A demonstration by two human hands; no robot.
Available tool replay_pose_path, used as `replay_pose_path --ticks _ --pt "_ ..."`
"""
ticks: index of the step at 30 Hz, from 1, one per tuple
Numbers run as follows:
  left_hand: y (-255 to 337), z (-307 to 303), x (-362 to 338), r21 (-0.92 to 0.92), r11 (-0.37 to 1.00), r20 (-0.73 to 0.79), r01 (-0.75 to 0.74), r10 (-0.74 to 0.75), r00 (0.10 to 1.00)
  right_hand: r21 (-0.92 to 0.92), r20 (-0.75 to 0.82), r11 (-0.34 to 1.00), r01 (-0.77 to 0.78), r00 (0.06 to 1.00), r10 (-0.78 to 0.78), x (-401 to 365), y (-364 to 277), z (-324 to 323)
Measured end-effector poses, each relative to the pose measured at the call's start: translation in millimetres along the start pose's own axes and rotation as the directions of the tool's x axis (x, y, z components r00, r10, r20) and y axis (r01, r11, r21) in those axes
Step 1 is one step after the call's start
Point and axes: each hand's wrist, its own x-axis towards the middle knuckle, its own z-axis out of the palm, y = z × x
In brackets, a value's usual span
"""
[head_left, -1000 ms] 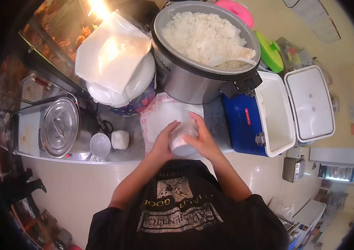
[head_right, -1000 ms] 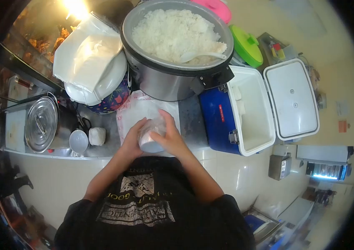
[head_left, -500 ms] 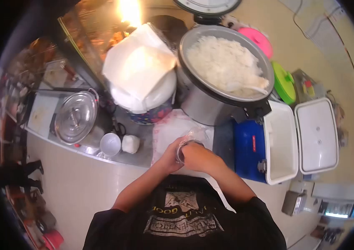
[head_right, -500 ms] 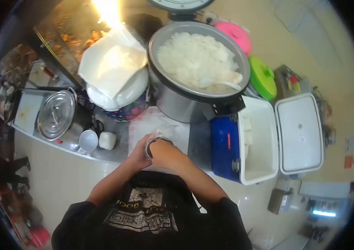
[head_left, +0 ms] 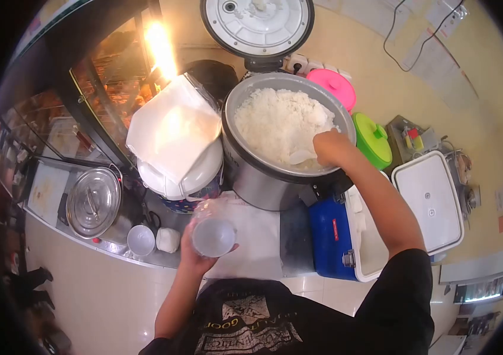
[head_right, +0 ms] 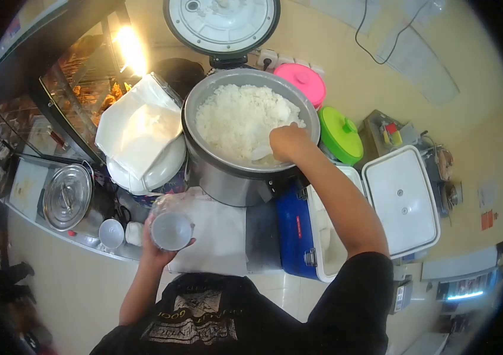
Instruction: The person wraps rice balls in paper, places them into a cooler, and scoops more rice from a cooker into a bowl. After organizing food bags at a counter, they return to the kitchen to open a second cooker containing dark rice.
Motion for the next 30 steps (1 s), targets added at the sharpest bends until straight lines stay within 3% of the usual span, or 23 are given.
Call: replay_pose_path --ticks 1,4,7,10,13,16,19,22,23,26,30 --pt "6 -2 -4 -0.085 0.996 -0.072 0.007 -0.013 0.997 0.002 0.042 1.0 0.022 0.999 -0.023 1 0 -4" --pt "16 -21 -15 -0.053 0.994 -0.092 -0.092 0.087 0.992 0.117 0.182 0.99 0.077 0.979 -0.097 13 -3 -25" --pt "21 -34 -32 0.03 0.987 -0.081 -0.155 0.157 0.984 0.264 0.28 0.964 0.016 0.955 -0.093 40 6 -33" --pt "22 -38 -40 -0.014 0.98 -0.115 -0.2 0.197 0.974 0.406 -0.032 0.853 0.327 0.938 -0.344 81 19 13" --pt "23 -34 -44 -0.098 0.97 -0.112 -0.221 0.209 0.971 0.312 -0.029 0.852 0.421 0.9 -0.434 95 14 16" --pt "21 -30 -50 -0.062 0.957 -0.135 -0.284 0.273 0.952 0.27 -0.106 0.879 0.394 0.919 -0.38 79 -21 -13" --pt "17 -11 -54 -0.097 0.937 -0.19 -0.335 0.313 0.93 0.268 -0.066 0.829 0.491 0.868 -0.493 86 -33 -19" --pt "15 -12 -58 -0.118 0.93 -0.139 -0.347 0.331 0.934 0.218 0.021 0.815 0.537 0.832 -0.554 108 -30 -30" --pt "14 -15 -62 -0.109 0.93 -0.118 -0.35 0.338 0.934 0.05 0.076 0.867 0.496 0.864 -0.499 110 -36 -31" --pt "9 -29 -75 -0.114 0.927 -0.105 -0.357 0.346 0.932 -0.031 0.117 0.868 0.495 0.864 -0.489 93 -51 -38" --pt "6 -33 -80 -0.203 0.924 -0.1 -0.323 0.308 0.946 0.242 0.063 0.764 0.597 0.777 -0.627 110 -31 -8"
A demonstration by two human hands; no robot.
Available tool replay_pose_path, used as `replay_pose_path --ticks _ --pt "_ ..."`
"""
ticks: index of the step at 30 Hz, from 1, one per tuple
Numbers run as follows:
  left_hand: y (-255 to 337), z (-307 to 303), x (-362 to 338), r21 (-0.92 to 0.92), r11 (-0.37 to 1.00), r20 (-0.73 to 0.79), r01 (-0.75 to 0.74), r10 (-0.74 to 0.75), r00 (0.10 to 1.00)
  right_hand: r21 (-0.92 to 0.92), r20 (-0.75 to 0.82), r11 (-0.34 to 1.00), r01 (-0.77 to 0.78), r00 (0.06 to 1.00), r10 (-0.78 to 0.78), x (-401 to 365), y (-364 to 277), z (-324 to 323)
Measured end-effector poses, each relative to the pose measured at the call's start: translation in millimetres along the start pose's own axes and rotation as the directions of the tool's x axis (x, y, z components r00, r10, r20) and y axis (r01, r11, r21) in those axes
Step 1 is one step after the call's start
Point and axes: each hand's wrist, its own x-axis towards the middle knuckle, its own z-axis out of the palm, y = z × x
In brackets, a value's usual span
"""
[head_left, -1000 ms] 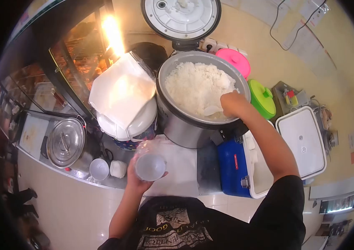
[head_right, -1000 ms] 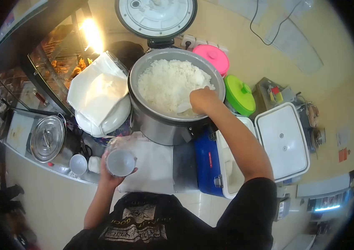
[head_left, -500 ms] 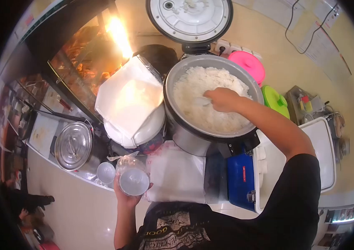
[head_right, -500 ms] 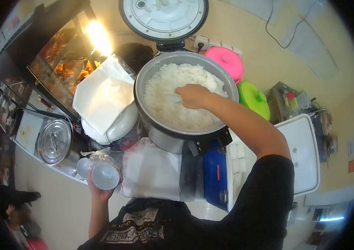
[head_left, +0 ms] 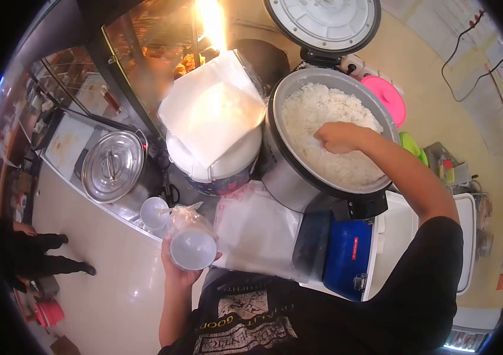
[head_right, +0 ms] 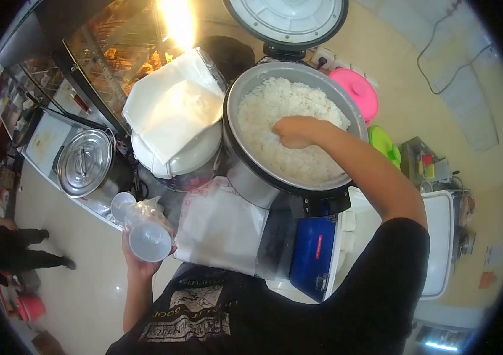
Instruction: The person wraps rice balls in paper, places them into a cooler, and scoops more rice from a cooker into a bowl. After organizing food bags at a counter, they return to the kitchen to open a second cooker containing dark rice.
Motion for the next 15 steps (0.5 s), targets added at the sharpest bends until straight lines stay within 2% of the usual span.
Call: replay_pose_path --ticks 2,5,7,8,10,11,12,14,15 --pt "-2 9 -2 -0.005 1.0 0.051 0.027 -0.027 0.998 0.184 0.024 0.975 0.124 0.991 -0.131 5 21 23" --pt "-8 48 4 0.048 0.998 0.142 0.037 -0.044 0.989 0.337 0.135 0.942 -0.01 0.99 -0.038 -16 9 21" --pt "-12 80 15 0.06 0.997 0.19 0.056 -0.067 0.98 0.405 0.147 0.914 -0.001 0.987 -0.064 -26 6 20" --pt "-14 101 23 0.167 0.985 0.18 0.035 -0.065 0.981 0.437 0.152 0.899 0.003 0.985 -0.077 -31 6 20" --pt "-15 151 45 0.378 0.926 0.168 -0.016 -0.052 0.984 0.597 0.188 0.797 -0.087 0.982 -0.034 -31 18 27" --pt "-17 180 57 0.4 0.916 0.151 -0.026 -0.038 0.988 0.668 0.204 0.733 -0.128 0.979 -0.015 -32 26 27" --pt "-21 207 72 0.421 0.906 0.136 -0.037 -0.022 0.991 0.674 0.196 0.729 -0.118 0.98 -0.022 -36 30 23" --pt "-30 251 104 0.575 0.813 0.18 -0.085 -0.024 0.983 0.682 0.182 0.724 -0.1 0.983 -0.036 -43 43 11" --pt "-37 269 122 0.651 0.748 0.186 -0.126 0.003 0.983 0.616 0.084 0.788 0.016 0.993 -0.086 -45 61 10"
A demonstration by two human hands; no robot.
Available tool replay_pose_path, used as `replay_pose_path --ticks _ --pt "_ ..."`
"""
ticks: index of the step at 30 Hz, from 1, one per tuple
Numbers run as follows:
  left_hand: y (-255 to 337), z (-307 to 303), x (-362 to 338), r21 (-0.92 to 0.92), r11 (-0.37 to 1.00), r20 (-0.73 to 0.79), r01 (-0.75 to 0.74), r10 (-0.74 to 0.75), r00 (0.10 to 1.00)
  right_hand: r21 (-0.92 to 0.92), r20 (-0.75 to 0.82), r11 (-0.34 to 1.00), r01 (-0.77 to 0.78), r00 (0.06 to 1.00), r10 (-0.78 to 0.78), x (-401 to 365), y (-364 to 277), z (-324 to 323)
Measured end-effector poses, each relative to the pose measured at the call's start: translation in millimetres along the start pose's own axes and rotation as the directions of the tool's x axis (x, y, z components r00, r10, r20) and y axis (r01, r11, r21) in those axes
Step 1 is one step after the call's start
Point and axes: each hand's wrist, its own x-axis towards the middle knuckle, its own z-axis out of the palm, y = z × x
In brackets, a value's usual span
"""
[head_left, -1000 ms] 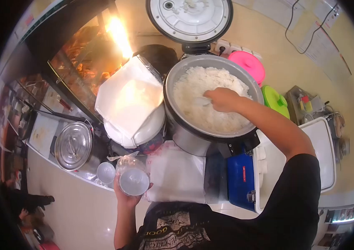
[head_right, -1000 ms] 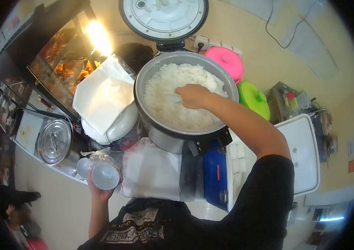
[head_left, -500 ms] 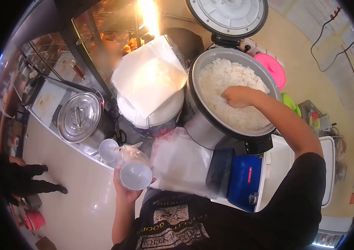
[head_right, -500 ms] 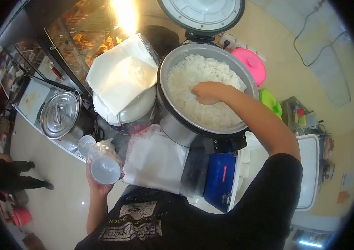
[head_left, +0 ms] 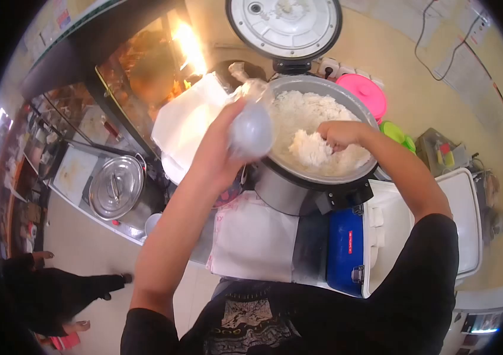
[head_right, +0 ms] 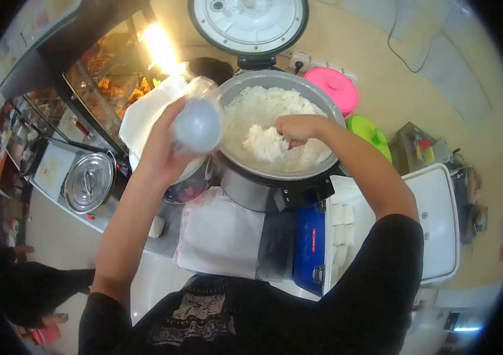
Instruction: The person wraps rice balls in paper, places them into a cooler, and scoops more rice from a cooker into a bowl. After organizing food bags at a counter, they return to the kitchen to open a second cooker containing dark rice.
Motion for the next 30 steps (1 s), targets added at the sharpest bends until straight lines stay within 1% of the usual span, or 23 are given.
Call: replay_pose_path --ticks 1,3,4,5,7,8,11,12,14,16,17,19,20,21,23,24,27,29,30 --pt "0 13 21 0.106 0.994 -0.007 -0.029 0.03 1.0 -0.113 -0.041 0.989 0.098 0.994 -0.103 -3 20 -17" --pt "-13 27 63 0.103 0.994 0.027 0.031 -0.034 0.999 -0.149 -0.147 0.989 0.014 0.988 -0.037 -23 14 -38" --pt "-21 33 78 0.103 0.993 0.043 0.061 -0.065 0.997 -0.05 -0.21 0.987 -0.151 0.968 0.137 -48 -22 -45" --pt "-29 42 83 0.064 0.99 0.032 0.124 -0.126 0.991 0.063 -0.251 0.95 -0.305 0.917 0.311 -67 -50 -51" --pt "-44 58 94 -0.015 0.967 0.013 0.253 -0.253 0.967 -0.155 -0.257 0.924 -0.349 0.917 0.303 -86 -79 -71" --pt "-58 59 103 -0.118 0.943 0.041 0.312 -0.31 0.95 -0.261 -0.254 0.892 -0.369 0.918 0.305 -90 -86 -76" --pt "-85 73 96 -0.355 0.889 0.199 0.29 -0.231 0.952 -0.409 -0.34 0.881 -0.24 0.935 0.097 -77 -97 -74" --pt "-91 75 98 -0.449 0.849 0.197 0.279 -0.211 0.957 -0.546 -0.408 0.8 -0.247 0.913 0.003 -69 -102 -57" --pt "-97 74 102 -0.623 0.745 0.18 0.238 -0.16 0.971 -0.771 -0.476 0.574 -0.278 0.85 -0.228 -55 -110 -3" --pt "-97 69 99 -0.64 0.734 0.237 0.226 -0.092 0.967 -0.787 -0.494 0.593 -0.171 0.751 -0.438 -61 -102 8" --pt "-97 65 96 -0.652 0.728 0.253 0.211 -0.053 0.966 -0.798 -0.49 0.594 -0.105 0.686 -0.538 -66 -96 11" --pt "-92 66 91 -0.642 0.746 0.205 0.177 -0.055 0.977 -0.648 -0.552 0.762 0.009 0.684 -0.478 -104 -113 3" --pt "-87 60 85 -0.638 0.754 0.173 0.154 -0.055 0.983 -0.571 -0.59 0.82 -0.042 0.715 -0.374 -121 -134 4" --pt "-81 49 74 -0.644 0.757 0.148 0.114 -0.023 0.989 -0.488 -0.62 0.866 -0.107 0.741 -0.258 -131 -145 6" --pt "-71 44 54 -0.64 0.764 0.143 0.079 0.018 0.99 -0.405 -0.685 0.878 -0.257 0.721 -0.105 -132 -129 8" --pt "-67 39 38 -0.647 0.761 0.094 0.054 0.009 0.996 -0.345 -0.723 0.871 -0.351 0.691 -0.008 -138 -119 10" --pt "-68 20 -21 -0.542 0.839 -0.03 -0.04 0.029 0.999 -0.305 -0.545 0.912 -0.275 0.836 0.07 -106 -65 15" --pt "-83 -1 -50 -0.469 0.875 -0.189 -0.121 0.035 0.981 -0.404 -0.538 0.862 -0.308 0.841 0.049 -81 -50 30" --pt "-94 -13 -65 -0.444 0.887 -0.213 -0.122 0.028 0.977 -0.461 -0.53 0.831 -0.311 0.848 0.024 -71 -48 34"
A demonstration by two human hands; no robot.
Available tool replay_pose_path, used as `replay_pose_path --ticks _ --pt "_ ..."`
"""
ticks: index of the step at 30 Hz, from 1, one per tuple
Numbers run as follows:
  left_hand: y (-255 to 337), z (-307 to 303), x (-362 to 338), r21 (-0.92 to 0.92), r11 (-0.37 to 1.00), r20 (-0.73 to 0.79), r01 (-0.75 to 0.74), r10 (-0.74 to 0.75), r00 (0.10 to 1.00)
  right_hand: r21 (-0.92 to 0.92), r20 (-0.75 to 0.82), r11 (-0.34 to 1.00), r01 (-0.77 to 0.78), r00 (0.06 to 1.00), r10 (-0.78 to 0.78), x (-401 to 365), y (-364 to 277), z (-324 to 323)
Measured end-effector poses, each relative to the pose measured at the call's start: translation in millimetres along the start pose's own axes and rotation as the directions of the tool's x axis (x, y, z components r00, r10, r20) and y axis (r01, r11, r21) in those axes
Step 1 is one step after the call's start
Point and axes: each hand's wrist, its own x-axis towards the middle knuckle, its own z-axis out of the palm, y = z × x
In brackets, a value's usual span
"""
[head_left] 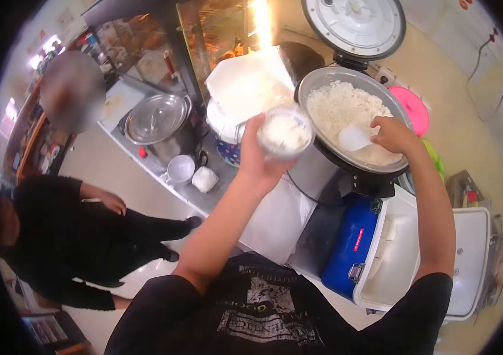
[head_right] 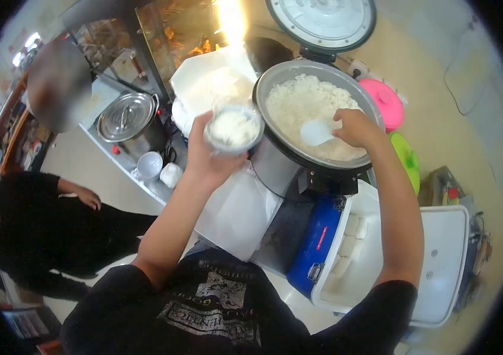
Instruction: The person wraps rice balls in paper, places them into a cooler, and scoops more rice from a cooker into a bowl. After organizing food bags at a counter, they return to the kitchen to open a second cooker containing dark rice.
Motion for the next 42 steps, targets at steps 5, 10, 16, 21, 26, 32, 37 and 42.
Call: replay_pose_path --ticks 5,10,16,21,26,32,37,42 --pt "-54 -110 -36 0.144 0.989 -0.07 0.024 -0.014 0.997 -0.073 -0.352 0.967 0.245 0.901 -0.255 -28 15 -18" --pt "-158 -219 -8 0.323 0.937 -0.294 0.131 -0.032 0.955 -0.158 -0.445 0.948 0.277 0.837 -0.319 -157 -18 -61" --pt "-191 -209 -7 0.522 0.851 -0.482 0.053 0.243 0.842 -0.148 -0.519 0.975 0.167 0.826 -0.22 -357 -64 -57" --pt "-217 -250 -39 0.729 0.681 -0.425 -0.065 0.525 0.737 0.191 -0.498 0.952 0.241 0.859 -0.117 -468 -94 4" --pt "-219 -271 -213 0.588 0.788 -0.235 -0.183 0.383 0.893 0.573 -0.26 0.725 0.381 0.924 -0.281 -501 -106 87" --pt "-289 -451 -415 0.786 0.617 -0.331 0.02 0.394 0.857 0.546 0.062 0.78 0.308 0.913 -0.404 -448 -172 165" --pt "-352 -600 -595 0.636 0.631 -0.728 0.444 0.301 0.615 0.451 -0.154 0.749 0.486 0.868 -0.471 -456 -164 190" --pt "-416 -596 -704 0.365 0.694 -0.925 0.621 0.194 0.327 0.642 -0.117 0.614 0.46 0.85 -0.513 -504 -98 172"
